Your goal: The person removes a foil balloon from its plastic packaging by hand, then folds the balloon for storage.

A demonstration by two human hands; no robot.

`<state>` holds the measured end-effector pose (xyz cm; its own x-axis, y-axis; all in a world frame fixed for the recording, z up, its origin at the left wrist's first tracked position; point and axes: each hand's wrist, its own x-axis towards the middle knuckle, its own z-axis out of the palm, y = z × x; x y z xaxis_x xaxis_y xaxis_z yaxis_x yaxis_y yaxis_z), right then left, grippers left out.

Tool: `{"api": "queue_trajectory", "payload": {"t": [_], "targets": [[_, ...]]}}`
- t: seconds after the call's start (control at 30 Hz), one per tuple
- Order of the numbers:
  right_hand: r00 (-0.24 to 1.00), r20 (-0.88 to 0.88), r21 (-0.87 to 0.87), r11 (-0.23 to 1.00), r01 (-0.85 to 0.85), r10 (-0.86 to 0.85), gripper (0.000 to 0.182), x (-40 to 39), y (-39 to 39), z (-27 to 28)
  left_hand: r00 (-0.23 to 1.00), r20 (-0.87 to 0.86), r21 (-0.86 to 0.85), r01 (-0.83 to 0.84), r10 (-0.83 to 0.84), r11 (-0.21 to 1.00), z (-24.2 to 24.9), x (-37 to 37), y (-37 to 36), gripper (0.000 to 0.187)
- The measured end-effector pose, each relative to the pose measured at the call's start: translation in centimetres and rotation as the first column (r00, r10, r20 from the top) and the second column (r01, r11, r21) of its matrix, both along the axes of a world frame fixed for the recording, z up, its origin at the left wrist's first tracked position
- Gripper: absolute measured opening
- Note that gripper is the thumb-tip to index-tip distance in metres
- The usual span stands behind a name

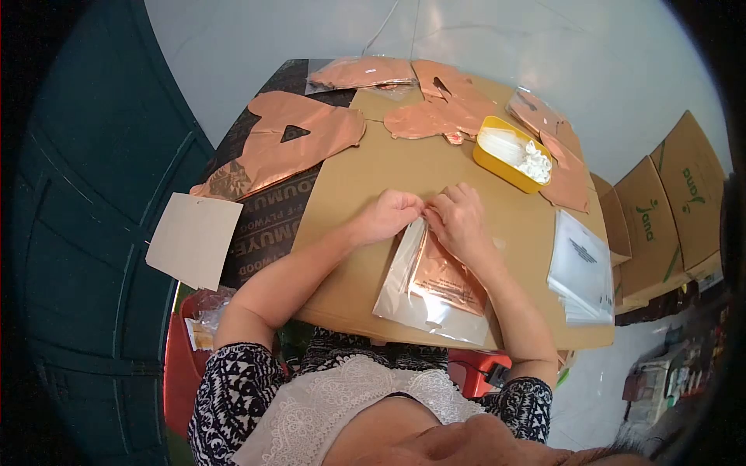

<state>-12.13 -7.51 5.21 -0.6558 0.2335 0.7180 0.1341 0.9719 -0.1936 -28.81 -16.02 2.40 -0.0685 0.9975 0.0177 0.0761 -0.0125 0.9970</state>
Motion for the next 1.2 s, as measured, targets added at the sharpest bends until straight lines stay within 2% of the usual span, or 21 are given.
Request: {"api": "queue_trajectory", "payload": {"t": [0.13, 0.23, 0.33, 0.53, 0.67, 0.73, 0.83, 0.93, 1.03, 1.2], "targets": [[1.0, 0.014, 0.091, 0.996, 0.026, -0.027, 0.007, -0.3, -0.3, 0.2, 0.992, -0.105, -0.031, 0.072, -0.075, 0.997, -1.4, -1.0, 0.6, 0.02], [0.995, 0.078, 0.151, 0.987, 0.053, -0.065, 0.006, -0.3, -0.1, 0.0, 0.978, -0.192, -0.052, 0.066, -0.075, 0.996, -0.6, -0.7, 0.3, 0.021], [0.994, 0.082, 0.152, 0.986, 0.061, -0.074, 0.007, -0.4, 0.0, -0.1, 0.975, -0.206, -0.067, 0.074, -0.086, 0.995, -0.9, -0.9, 0.4, 0.022], [0.998, 0.06, 0.007, 1.0, 0.012, -0.013, 0.007, -0.3, -0.5, 0.4, 0.986, -0.162, -0.081, 0.024, -0.037, 0.996, -1.0, -1.1, 0.6, 0.023], [0.999, 0.042, 0.036, 0.999, 0.015, -0.017, 0.007, -0.3, -0.8, 0.7, 0.984, -0.176, -0.072, 0.024, -0.037, 0.997, -1.6, -1.1, 0.8, 0.021], [1.0, 0.023, 0.064, 0.998, 0.01, -0.011, 0.006, -0.5, -0.7, 0.5, 0.984, -0.17, -0.133, 0.039, -0.061, 0.99, 1.1, -0.3, -0.2, 0.019], [0.997, 0.057, 0.123, 0.991, 0.045, -0.053, 0.006, -0.5, -0.7, 0.1, 0.969, -0.243, 0.056, 0.056, -0.041, 0.997, -0.1, -0.3, 0.1, 0.018], [0.996, 0.055, 0.155, 0.986, 0.059, -0.068, 0.007, -0.5, -1.3, 0.6, 0.953, -0.297, 0.014, 0.071, -0.064, 0.997, 0.1, -0.2, -0.1, 0.018], [0.996, 0.063, 0.143, 0.988, 0.053, -0.062, 0.007, -0.5, -1.1, 0.6, 0.955, -0.293, 0.046, 0.055, -0.039, 0.997, -0.9, -0.5, 0.4, 0.017], [1.0, -0.014, -0.056, 0.998, -0.017, 0.017, 0.007, -0.6, -0.3, 0.4, 0.956, -0.291, 0.016, 0.048, -0.042, 0.999, -0.2, -0.5, 0.1, 0.015]]}}
